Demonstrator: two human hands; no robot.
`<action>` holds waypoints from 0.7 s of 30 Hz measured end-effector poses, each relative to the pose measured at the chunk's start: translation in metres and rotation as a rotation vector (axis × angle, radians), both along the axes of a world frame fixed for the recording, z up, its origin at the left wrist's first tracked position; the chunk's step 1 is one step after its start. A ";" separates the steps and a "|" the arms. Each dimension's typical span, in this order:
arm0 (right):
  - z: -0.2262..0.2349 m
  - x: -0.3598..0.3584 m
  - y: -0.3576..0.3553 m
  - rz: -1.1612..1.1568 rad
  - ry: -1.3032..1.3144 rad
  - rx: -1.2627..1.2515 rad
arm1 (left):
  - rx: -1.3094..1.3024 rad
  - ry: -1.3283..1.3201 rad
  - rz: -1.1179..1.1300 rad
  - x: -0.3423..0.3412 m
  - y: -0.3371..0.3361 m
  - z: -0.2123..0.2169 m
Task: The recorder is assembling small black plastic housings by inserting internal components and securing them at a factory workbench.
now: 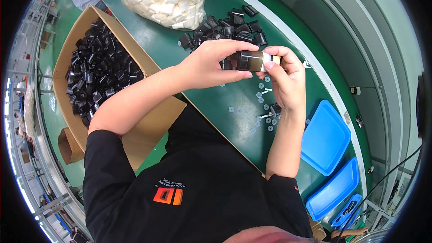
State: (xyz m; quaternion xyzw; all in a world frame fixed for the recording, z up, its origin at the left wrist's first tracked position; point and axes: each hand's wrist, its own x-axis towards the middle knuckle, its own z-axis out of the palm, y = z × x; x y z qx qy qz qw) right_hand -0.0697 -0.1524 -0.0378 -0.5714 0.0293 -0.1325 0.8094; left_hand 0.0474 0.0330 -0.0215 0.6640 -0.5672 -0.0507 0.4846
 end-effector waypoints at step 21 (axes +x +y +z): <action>-0.023 0.014 0.061 -0.040 0.135 0.852 | -0.227 -0.298 0.132 -0.029 -0.002 0.017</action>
